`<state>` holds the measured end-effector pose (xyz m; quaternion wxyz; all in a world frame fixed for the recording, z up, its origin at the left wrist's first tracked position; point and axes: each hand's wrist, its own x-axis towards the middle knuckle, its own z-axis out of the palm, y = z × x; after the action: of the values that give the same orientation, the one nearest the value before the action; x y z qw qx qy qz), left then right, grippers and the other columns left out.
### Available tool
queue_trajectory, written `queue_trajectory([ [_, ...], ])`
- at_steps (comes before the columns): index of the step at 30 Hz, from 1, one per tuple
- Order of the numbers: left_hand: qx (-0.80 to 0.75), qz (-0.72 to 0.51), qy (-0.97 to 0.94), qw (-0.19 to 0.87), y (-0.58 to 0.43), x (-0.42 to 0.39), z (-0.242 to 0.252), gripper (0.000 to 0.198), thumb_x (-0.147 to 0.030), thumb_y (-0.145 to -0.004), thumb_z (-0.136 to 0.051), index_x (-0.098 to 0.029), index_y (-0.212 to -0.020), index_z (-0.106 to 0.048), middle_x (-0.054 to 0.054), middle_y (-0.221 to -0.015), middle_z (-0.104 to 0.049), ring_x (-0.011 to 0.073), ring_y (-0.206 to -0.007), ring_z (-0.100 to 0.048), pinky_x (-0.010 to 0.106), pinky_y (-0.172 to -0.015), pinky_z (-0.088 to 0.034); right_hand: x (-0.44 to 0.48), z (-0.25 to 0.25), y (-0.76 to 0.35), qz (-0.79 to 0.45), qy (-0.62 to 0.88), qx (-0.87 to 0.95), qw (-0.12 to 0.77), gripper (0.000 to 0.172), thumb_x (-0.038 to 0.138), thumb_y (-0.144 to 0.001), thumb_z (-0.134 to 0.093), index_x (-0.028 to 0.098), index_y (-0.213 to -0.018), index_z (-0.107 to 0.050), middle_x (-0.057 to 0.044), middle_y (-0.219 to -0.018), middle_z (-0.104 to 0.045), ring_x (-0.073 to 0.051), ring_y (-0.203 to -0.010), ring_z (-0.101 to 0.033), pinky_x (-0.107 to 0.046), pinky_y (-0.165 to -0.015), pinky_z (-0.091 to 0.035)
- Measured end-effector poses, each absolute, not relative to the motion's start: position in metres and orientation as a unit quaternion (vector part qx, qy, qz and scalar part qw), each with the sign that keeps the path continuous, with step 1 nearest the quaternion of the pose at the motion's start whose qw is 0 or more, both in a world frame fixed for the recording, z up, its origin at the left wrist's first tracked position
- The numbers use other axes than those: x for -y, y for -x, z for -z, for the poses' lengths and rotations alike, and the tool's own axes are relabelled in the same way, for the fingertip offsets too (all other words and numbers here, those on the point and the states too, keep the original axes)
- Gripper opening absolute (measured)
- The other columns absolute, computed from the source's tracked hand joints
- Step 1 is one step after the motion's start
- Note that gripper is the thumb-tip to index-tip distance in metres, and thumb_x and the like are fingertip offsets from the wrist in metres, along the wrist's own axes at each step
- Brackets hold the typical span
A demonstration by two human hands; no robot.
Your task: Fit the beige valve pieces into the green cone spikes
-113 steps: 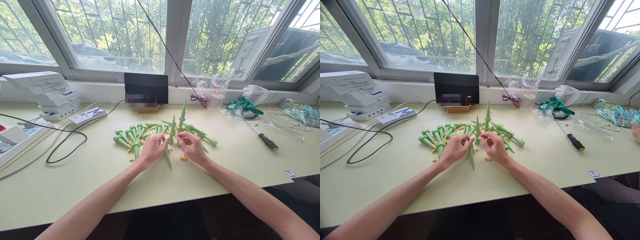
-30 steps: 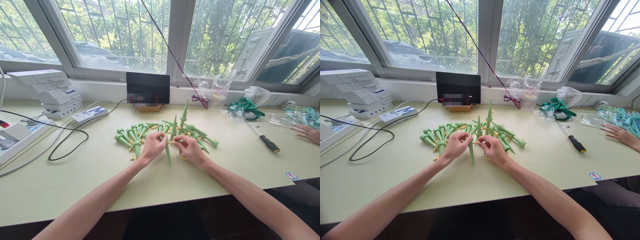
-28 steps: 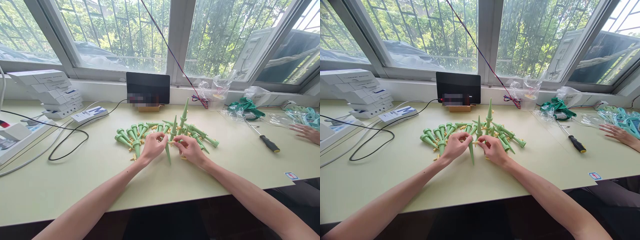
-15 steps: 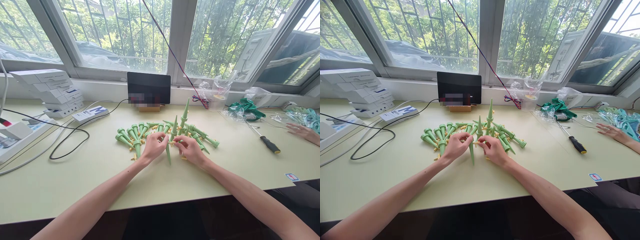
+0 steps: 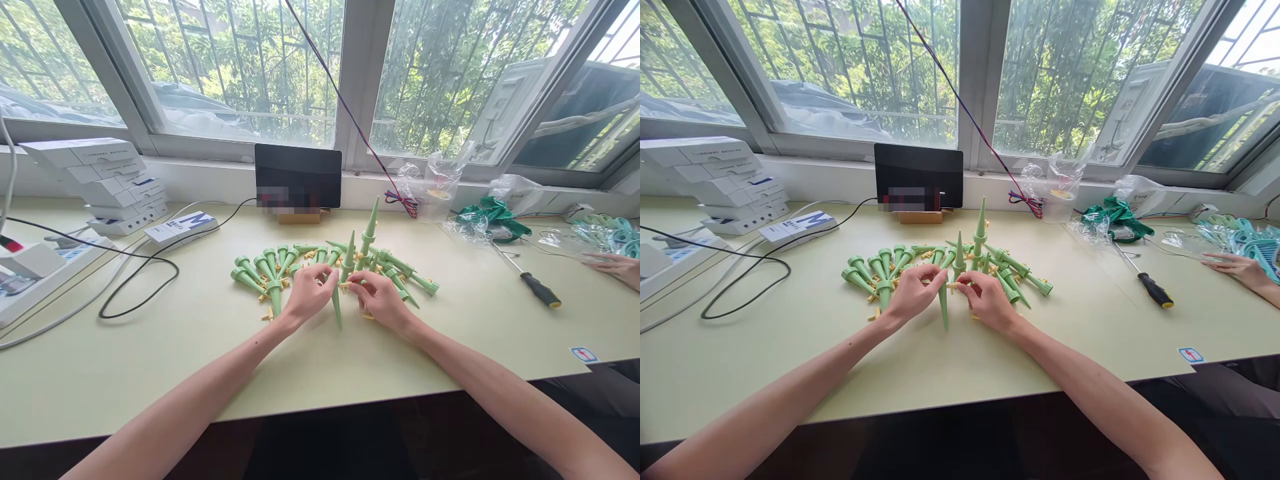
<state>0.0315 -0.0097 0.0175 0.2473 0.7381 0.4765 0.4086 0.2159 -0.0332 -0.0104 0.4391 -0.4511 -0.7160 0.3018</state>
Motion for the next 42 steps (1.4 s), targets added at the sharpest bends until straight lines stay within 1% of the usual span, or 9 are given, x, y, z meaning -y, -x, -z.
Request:
queue_trajectory([
  [3,-0.475,-0.408,-0.741,0.244,-0.0317,0.0095,-0.0174,0.034,-0.036,-0.089,-0.052,-0.018,-0.06,-0.056,-0.002,-0.059,-0.053,0.0129,-0.059,-0.046,0.027,-0.059,-0.035,0.033,0.0107,-0.216,-0.302,0.455,0.715,0.436,0.027,0.046,-0.094,-0.055,0.021,-0.094,-0.064,-0.001,-0.069,-0.061,-0.014,-0.05,-0.056,-0.027,-0.05,-0.05],
  [13,-0.462,-0.401,-0.73,0.306,-0.0321,0.0133,-0.0189,0.033,-0.04,-0.09,-0.05,-0.019,-0.066,-0.056,-0.004,-0.048,-0.046,0.0122,-0.044,-0.046,0.026,-0.048,-0.036,0.0324,0.0096,-0.2164,-0.288,0.461,0.725,0.422,0.032,0.047,-0.097,-0.05,0.019,-0.087,-0.062,-0.001,-0.074,-0.063,-0.012,-0.05,-0.053,-0.025,-0.05,-0.046],
  [20,-0.456,-0.4,-0.73,0.314,-0.0328,0.014,-0.0188,0.03,-0.036,-0.091,-0.05,-0.018,-0.067,-0.056,-0.004,-0.048,-0.045,0.0109,-0.043,-0.044,0.024,-0.047,-0.035,0.0331,0.0074,-0.216,-0.272,0.468,0.732,0.413,0.039,0.048,-0.098,-0.048,0.019,-0.073,-0.057,0.002,-0.054,-0.053,-0.012,-0.046,-0.049,-0.025,-0.05,-0.042],
  [23,-0.456,-0.404,-0.73,0.31,-0.033,0.0139,-0.0186,0.032,-0.037,-0.091,-0.05,-0.018,-0.066,-0.054,-0.004,-0.049,-0.044,0.0104,-0.044,-0.042,0.024,-0.047,-0.035,0.0331,0.007,-0.2156,-0.267,0.469,0.733,0.414,0.04,0.047,-0.098,-0.047,0.019,-0.072,-0.057,0.002,-0.054,-0.053,-0.012,-0.046,-0.048,-0.025,-0.05,-0.042],
  [25,-0.458,-0.406,-0.73,0.304,-0.0331,0.0135,-0.0182,0.033,-0.039,-0.091,-0.051,-0.018,-0.065,-0.053,-0.004,-0.05,-0.044,0.0101,-0.044,-0.041,0.024,-0.047,-0.034,0.033,0.007,-0.2155,-0.268,0.466,0.732,0.418,0.038,0.046,-0.098,-0.048,0.018,-0.075,-0.059,0.0,-0.06,-0.058,-0.011,-0.047,-0.049,-0.025,-0.05,-0.043],
  [28,-0.465,-0.408,-0.727,0.298,-0.0331,0.0125,-0.0172,0.034,-0.039,-0.091,-0.051,-0.018,-0.064,-0.054,-0.004,-0.051,-0.044,0.0102,-0.044,-0.041,0.024,-0.047,-0.033,0.0331,0.0065,-0.2155,-0.271,0.462,0.727,0.429,0.03,0.044,-0.097,-0.051,0.018,-0.089,-0.064,-0.002,-0.071,-0.064,-0.012,-0.05,-0.052,-0.026,-0.051,-0.044],
  [31,-0.469,-0.411,-0.723,0.296,-0.0329,0.0113,-0.0159,0.033,-0.038,-0.091,-0.05,-0.018,-0.065,-0.054,-0.003,-0.053,-0.045,0.0103,-0.045,-0.042,0.024,-0.047,-0.033,0.0334,0.0057,-0.2157,-0.27,0.464,0.724,0.433,0.025,0.042,-0.095,-0.056,0.018,-0.096,-0.066,-0.003,-0.074,-0.065,-0.013,-0.053,-0.054,-0.027,-0.052,-0.046],
  [37,-0.474,-0.417,-0.721,0.286,-0.0328,0.0105,-0.0152,0.034,-0.038,-0.091,-0.05,-0.018,-0.063,-0.052,-0.003,-0.053,-0.045,0.0103,-0.046,-0.041,0.024,-0.047,-0.032,0.0327,0.0071,-0.2159,-0.267,0.455,0.73,0.435,0.023,0.04,-0.093,-0.058,0.019,-0.097,-0.066,-0.003,-0.076,-0.065,-0.013,-0.054,-0.055,-0.028,-0.054,-0.047],
  [42,-0.477,-0.417,-0.72,0.285,-0.0331,0.0118,-0.0165,0.034,-0.037,-0.091,-0.05,-0.019,-0.063,-0.05,-0.003,-0.051,-0.045,0.0111,-0.047,-0.044,0.024,-0.049,-0.035,0.0318,0.0093,-0.2158,-0.271,0.454,0.725,0.44,0.023,0.04,-0.094,-0.057,0.019,-0.093,-0.065,-0.002,-0.072,-0.063,-0.013,-0.053,-0.054,-0.027,-0.052,-0.046],
])
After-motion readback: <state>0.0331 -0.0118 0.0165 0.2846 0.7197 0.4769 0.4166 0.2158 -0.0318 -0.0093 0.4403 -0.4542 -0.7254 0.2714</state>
